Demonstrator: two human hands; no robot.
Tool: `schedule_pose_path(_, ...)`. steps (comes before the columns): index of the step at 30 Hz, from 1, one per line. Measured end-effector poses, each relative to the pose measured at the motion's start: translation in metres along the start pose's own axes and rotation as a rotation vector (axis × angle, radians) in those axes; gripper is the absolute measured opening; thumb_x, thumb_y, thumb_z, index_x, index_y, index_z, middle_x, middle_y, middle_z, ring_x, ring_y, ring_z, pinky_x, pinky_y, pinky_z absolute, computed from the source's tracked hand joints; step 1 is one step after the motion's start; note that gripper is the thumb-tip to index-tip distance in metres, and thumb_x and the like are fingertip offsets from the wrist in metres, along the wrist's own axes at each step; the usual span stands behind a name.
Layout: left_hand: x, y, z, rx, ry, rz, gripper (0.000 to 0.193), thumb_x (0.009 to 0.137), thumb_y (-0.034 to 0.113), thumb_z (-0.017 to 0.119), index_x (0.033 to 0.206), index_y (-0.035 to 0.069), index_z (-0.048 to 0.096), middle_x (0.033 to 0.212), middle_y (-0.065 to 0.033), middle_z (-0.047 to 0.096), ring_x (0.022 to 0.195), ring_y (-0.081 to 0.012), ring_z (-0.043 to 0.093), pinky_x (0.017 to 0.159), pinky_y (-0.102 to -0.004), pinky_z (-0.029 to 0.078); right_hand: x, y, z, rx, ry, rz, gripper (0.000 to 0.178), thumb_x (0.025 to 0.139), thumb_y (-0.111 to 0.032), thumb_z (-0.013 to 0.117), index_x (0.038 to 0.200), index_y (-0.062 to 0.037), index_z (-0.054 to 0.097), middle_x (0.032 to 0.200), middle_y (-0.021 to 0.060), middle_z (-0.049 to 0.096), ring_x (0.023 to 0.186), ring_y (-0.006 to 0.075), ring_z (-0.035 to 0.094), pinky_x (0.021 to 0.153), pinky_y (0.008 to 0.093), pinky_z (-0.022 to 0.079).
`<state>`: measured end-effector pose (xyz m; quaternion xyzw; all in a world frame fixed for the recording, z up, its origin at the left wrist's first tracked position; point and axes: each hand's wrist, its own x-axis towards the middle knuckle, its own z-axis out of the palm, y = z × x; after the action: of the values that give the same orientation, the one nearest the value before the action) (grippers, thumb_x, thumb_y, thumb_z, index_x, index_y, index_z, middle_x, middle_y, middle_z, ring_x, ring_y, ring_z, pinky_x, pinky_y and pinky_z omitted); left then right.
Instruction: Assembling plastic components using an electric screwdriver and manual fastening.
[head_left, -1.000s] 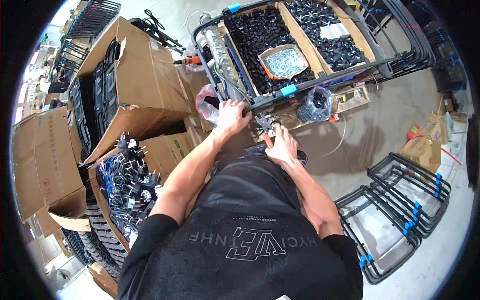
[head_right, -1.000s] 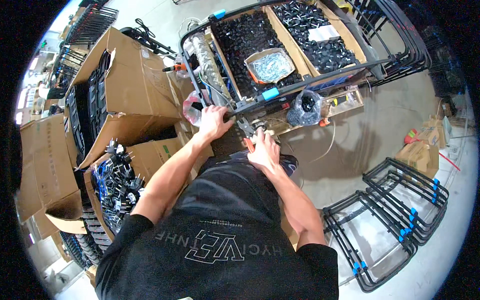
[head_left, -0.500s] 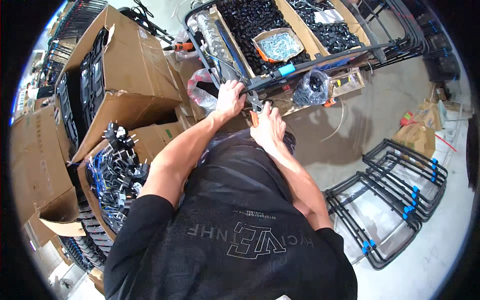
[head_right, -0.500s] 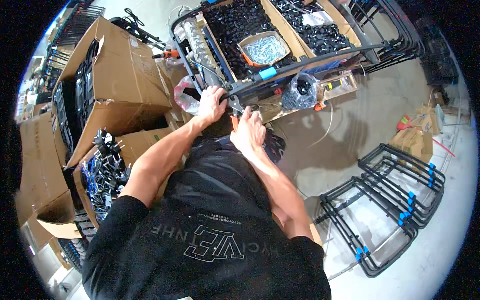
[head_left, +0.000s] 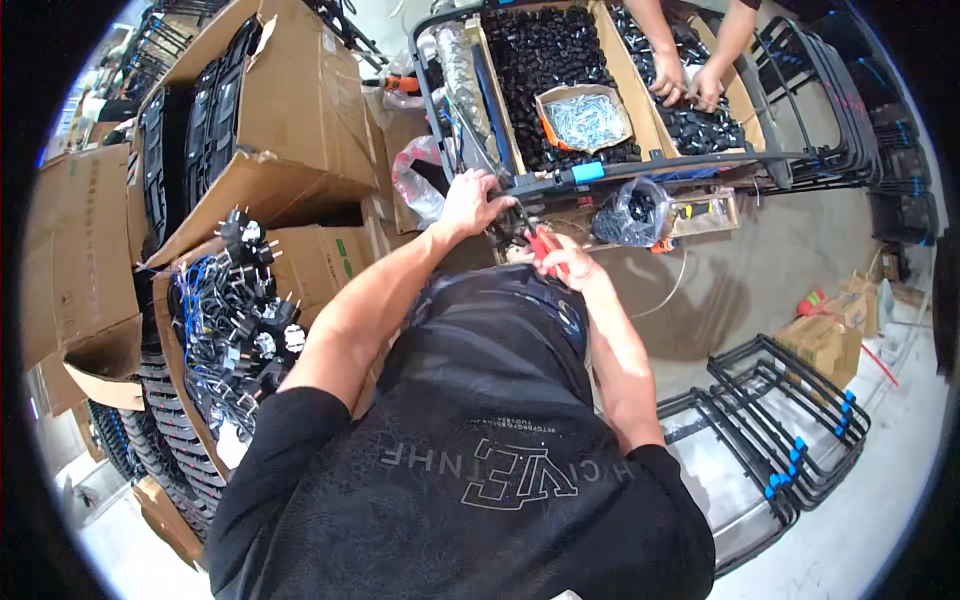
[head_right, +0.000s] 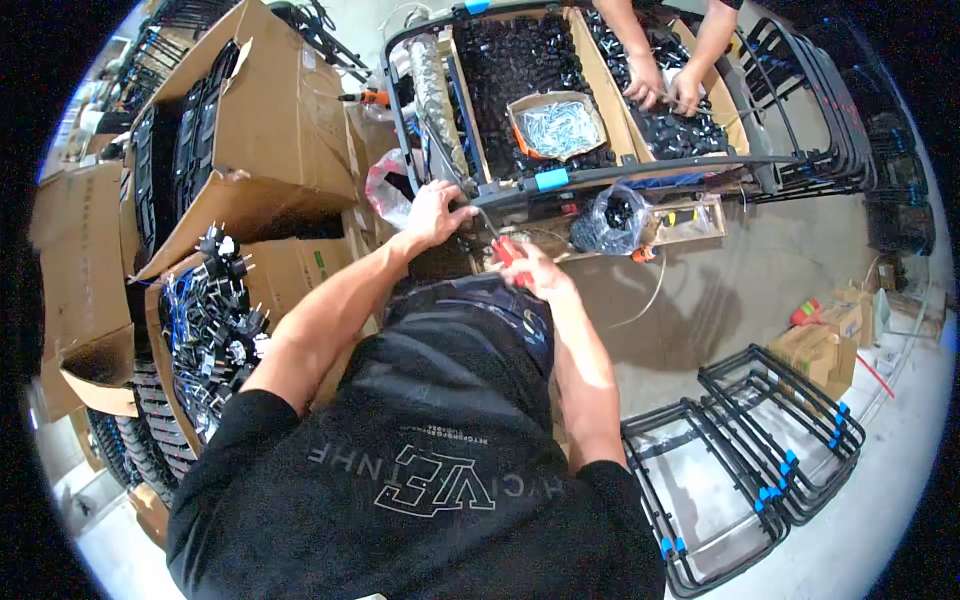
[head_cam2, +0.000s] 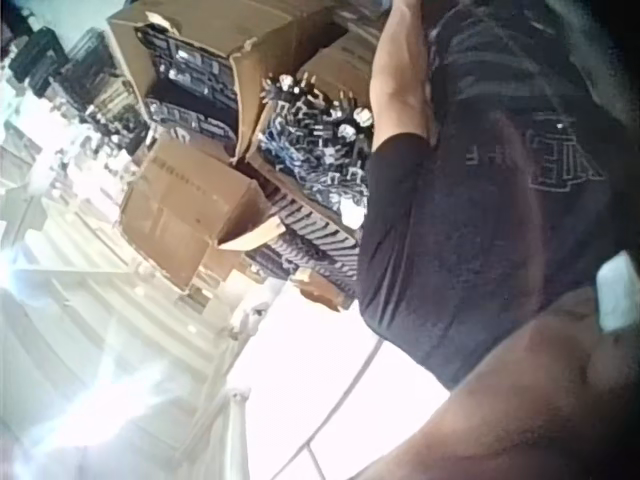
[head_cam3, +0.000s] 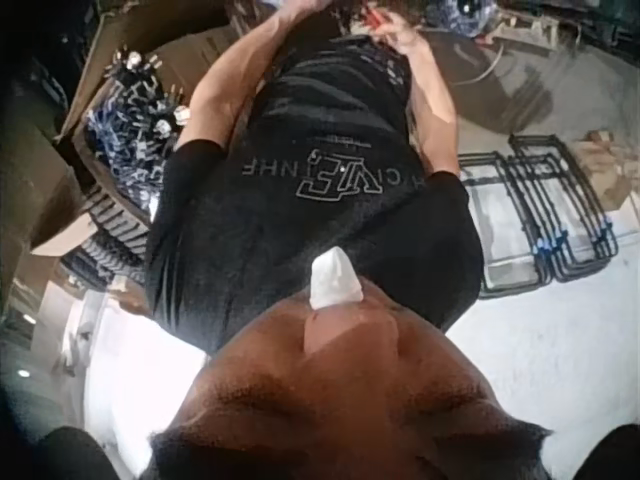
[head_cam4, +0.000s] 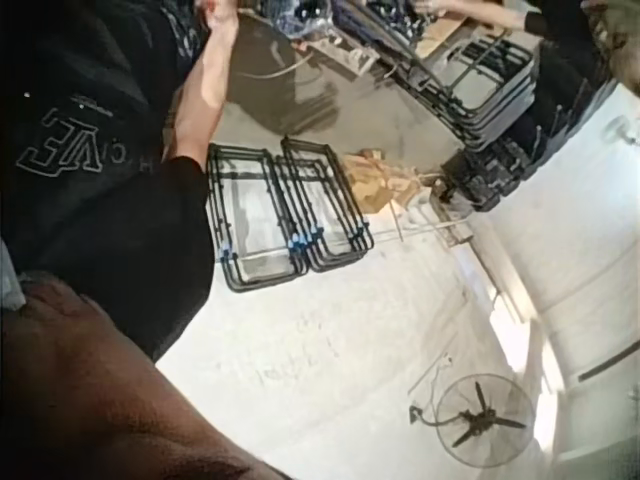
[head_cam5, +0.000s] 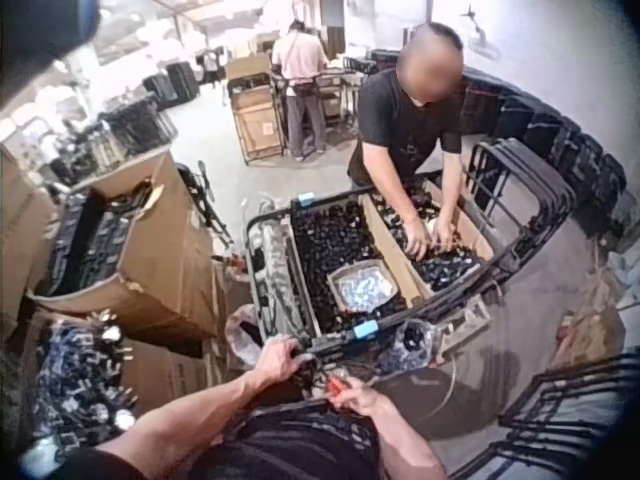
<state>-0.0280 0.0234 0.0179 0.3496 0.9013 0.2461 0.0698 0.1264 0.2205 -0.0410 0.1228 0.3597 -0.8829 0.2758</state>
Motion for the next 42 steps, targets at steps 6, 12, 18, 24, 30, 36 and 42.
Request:
schedule_pose_path(6,-0.009,-0.007,-0.007,-0.059,-0.066,0.074,0.041,0.07,0.035,0.077,0.092,0.003,0.065,0.09,-0.0135,0.061,0.092,-0.0324,0.058,0.081,-0.0421,0.044,0.006,0.019,-0.005,-0.325,0.249,0.085,0.038,0.073,0.003,0.055,0.11,-0.0013,0.059,0.089,0.0056,0.062,0.075,0.014,0.058,0.064,0.0272,0.046)
schedule_pose_path(12,0.003,-0.002,-0.015,-0.101,-0.113,0.072,0.044,0.068,0.034,0.079,0.096,0.003,0.064,0.091,-0.0126,0.062,0.093,-0.0313,0.058,0.082,-0.042,0.044,-0.001,0.018,0.018,-0.521,0.234,-0.214,0.027,0.072,0.0,0.053,0.095,0.0003,0.068,0.085,0.0051,0.066,0.079,0.0203,0.061,0.074,0.0319,0.048)
schedule_pose_path(18,0.001,0.0,-0.012,-0.121,-0.11,0.003,0.039,0.07,0.033,0.078,0.093,0.003,0.066,0.089,-0.0142,0.06,0.092,-0.0336,0.057,0.082,-0.0422,0.045,-0.003,0.01,0.045,-0.908,0.438,-0.178,0.032,0.07,0.001,0.05,0.094,-0.0011,0.071,0.09,0.0132,0.07,0.089,0.0248,0.066,0.083,0.0339,0.049)
schedule_pose_path(24,-0.004,0.0,-0.007,-0.088,0.001,0.007,0.036,0.071,0.034,0.076,0.088,0.003,0.067,0.082,-0.0128,0.06,0.086,-0.0315,0.057,0.077,-0.0414,0.044,0.002,0.017,0.054,-0.98,0.56,-0.151,0.031,0.069,0.001,0.05,0.092,-0.0012,0.072,0.092,0.0169,0.071,0.095,0.0272,0.067,0.087,0.0346,0.048)
schedule_pose_path(30,-0.003,-0.001,-0.002,-0.125,0.033,-0.005,0.037,0.071,0.035,0.076,0.088,0.003,0.068,0.081,-0.0125,0.06,0.085,-0.0309,0.057,0.076,-0.0418,0.043,0.002,0.007,0.051,-0.731,0.592,-0.036,0.036,0.069,0.005,0.05,0.096,-0.0033,0.072,0.089,0.0087,0.069,0.086,0.0217,0.064,0.081,0.0301,0.047)
schedule_pose_path(36,0.002,0.006,-0.008,-0.064,-0.045,-0.074,0.039,0.073,0.033,0.077,0.094,0.002,0.067,0.09,-0.0149,0.06,0.092,-0.0331,0.056,0.083,-0.0417,0.043,-0.008,-0.02,0.025,-0.528,0.38,-0.081,0.037,0.069,0.005,0.049,0.099,-0.0013,0.07,0.085,0.0064,0.069,0.081,0.0188,0.063,0.078,0.0295,0.047)
schedule_pose_path(42,-0.005,0.011,-0.023,-0.285,-0.059,-0.232,0.034,0.075,0.026,0.074,0.098,0.003,0.066,0.095,-0.0158,0.061,0.096,-0.034,0.057,0.086,-0.0419,0.045,0.004,0.013,-0.09,-1.291,0.574,0.222,0.023,0.077,-0.009,0.049,0.089,-0.0034,0.068,0.097,0.0185,0.069,0.096,0.0313,0.066,0.081,0.0394,0.051)
